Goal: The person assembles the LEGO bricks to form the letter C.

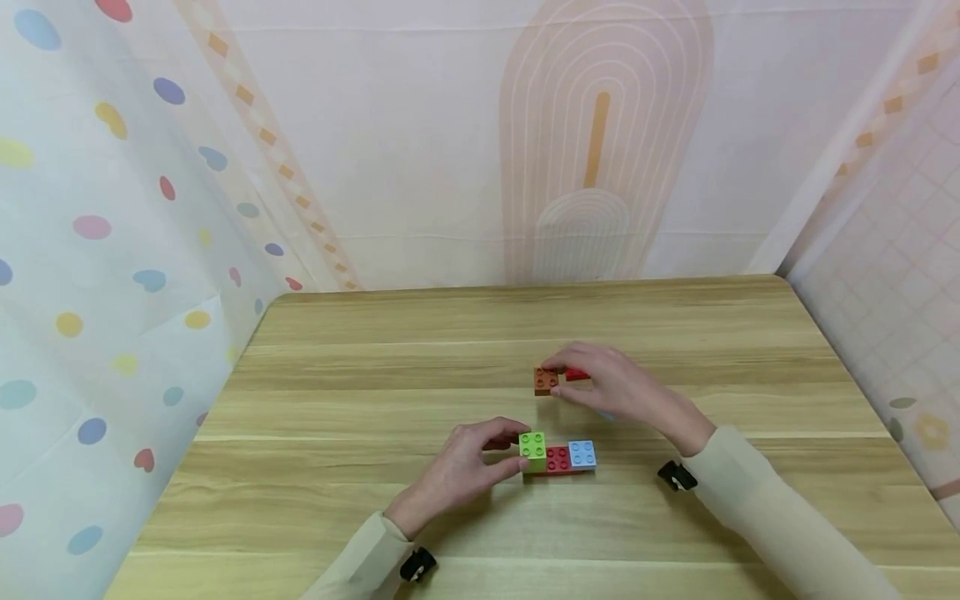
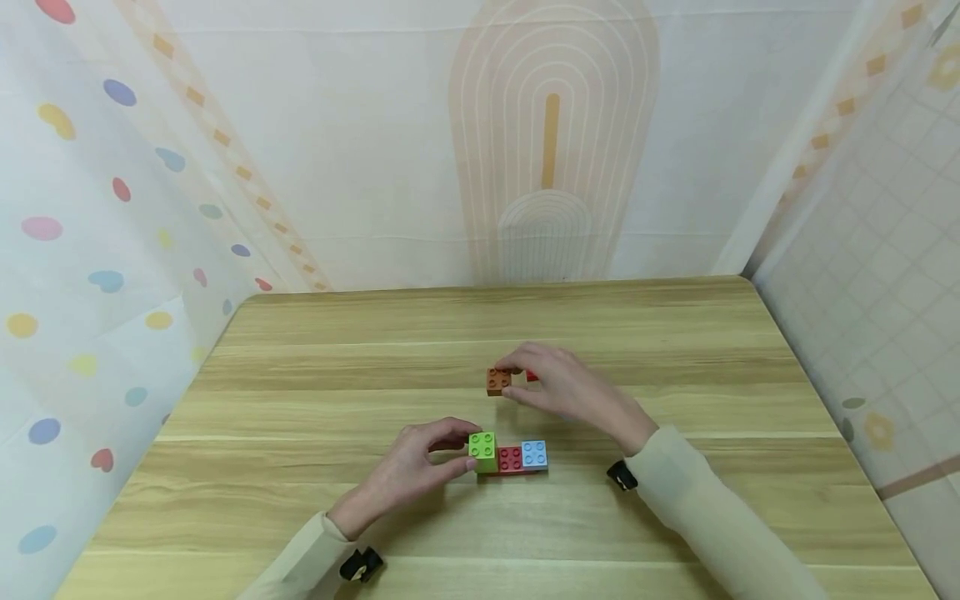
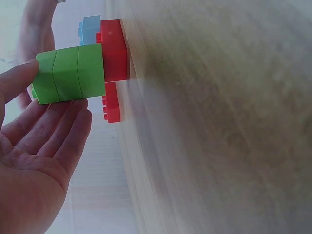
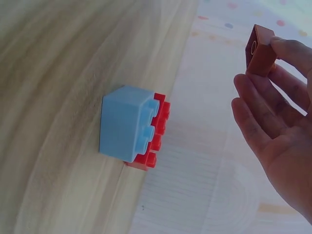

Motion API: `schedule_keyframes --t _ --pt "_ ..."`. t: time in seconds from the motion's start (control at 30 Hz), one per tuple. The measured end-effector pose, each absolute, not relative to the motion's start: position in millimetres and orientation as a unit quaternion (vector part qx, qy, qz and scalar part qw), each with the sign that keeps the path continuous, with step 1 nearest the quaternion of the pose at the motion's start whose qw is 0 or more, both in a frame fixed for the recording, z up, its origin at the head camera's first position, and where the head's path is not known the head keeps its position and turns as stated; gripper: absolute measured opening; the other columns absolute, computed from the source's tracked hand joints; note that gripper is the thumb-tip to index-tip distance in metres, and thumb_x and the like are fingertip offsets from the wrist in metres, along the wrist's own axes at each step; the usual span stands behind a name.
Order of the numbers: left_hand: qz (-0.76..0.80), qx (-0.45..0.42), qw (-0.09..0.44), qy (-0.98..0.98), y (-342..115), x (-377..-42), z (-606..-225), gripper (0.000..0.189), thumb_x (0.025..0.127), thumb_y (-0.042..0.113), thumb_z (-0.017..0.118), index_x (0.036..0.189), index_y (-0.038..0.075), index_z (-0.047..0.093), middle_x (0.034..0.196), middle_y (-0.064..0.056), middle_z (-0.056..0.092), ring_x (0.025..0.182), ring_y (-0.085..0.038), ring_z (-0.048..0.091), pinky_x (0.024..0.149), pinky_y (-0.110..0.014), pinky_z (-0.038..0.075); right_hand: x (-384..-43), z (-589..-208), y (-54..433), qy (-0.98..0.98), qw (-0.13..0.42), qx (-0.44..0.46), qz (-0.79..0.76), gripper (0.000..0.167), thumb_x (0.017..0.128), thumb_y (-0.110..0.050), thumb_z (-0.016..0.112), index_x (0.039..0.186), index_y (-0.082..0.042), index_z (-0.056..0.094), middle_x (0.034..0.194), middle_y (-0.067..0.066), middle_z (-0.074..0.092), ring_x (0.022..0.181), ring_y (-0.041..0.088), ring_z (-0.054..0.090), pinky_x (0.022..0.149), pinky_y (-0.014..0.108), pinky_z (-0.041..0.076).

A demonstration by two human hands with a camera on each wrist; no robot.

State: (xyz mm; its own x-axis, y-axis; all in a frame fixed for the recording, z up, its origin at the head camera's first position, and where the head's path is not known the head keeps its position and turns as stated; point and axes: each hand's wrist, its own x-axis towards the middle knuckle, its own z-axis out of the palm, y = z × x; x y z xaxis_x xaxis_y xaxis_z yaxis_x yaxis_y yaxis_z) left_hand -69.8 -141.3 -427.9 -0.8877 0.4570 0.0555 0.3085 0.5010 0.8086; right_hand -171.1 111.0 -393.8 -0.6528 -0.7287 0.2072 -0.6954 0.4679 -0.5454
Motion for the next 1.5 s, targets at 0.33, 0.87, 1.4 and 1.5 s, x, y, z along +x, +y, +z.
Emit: schedule_keyframes --t 0.33,0.87,1.4,1.5 --pt "0.448 0.219 0.084 0.863 -142 -70 -428 0.036 0.092 0.024 0.072 0.126 0.012 0.064 0.120 0.001 0.068 0.107 -0.019 0.065 0.093 -0.031 0.052 -159 -393 111 0.844 0.019 -0.425 -0.327 0.036 0.093 -0.025 0.071 0.127 -0.012 0.065 0.117 -0.001 0.065 0.102 0.021 0.064 0.086 0.043 0.056" --pt "0.451 0.222 0.080 0.861 -142 -70 -429 0.036 0.093 0.023 0.071 0.126 0.012 0.064 0.121 0.001 0.068 0.108 -0.022 0.065 0.094 -0.031 0.052 -140 -389 111 0.824 -0.026 -0.461 -0.328 0.037 0.089 -0.024 0.076 0.123 -0.013 0.067 0.117 -0.005 0.065 0.104 0.010 0.060 0.086 0.032 0.055" --pt "0.446 0.226 0.074 0.863 -142 -72 -429 0.037 0.092 0.022 0.073 0.126 0.010 0.064 0.121 -0.002 0.068 0.107 -0.024 0.066 0.093 -0.031 0.053 -130 -395 110 0.802 -0.015 -0.483 -0.350 0.038 0.089 -0.020 0.077 0.125 -0.013 0.066 0.119 -0.005 0.065 0.104 0.011 0.061 0.085 0.034 0.056" --pt "0.447 0.225 0.077 0.862 -143 -72 -429 0.037 0.092 0.024 0.072 0.126 0.010 0.064 0.121 -0.002 0.068 0.107 -0.024 0.066 0.093 -0.030 0.053 -128 -396 109 0.799 -0.016 -0.488 -0.351 0.038 0.089 -0.020 0.077 0.124 -0.013 0.066 0.119 -0.005 0.065 0.105 0.010 0.061 0.087 0.033 0.055"
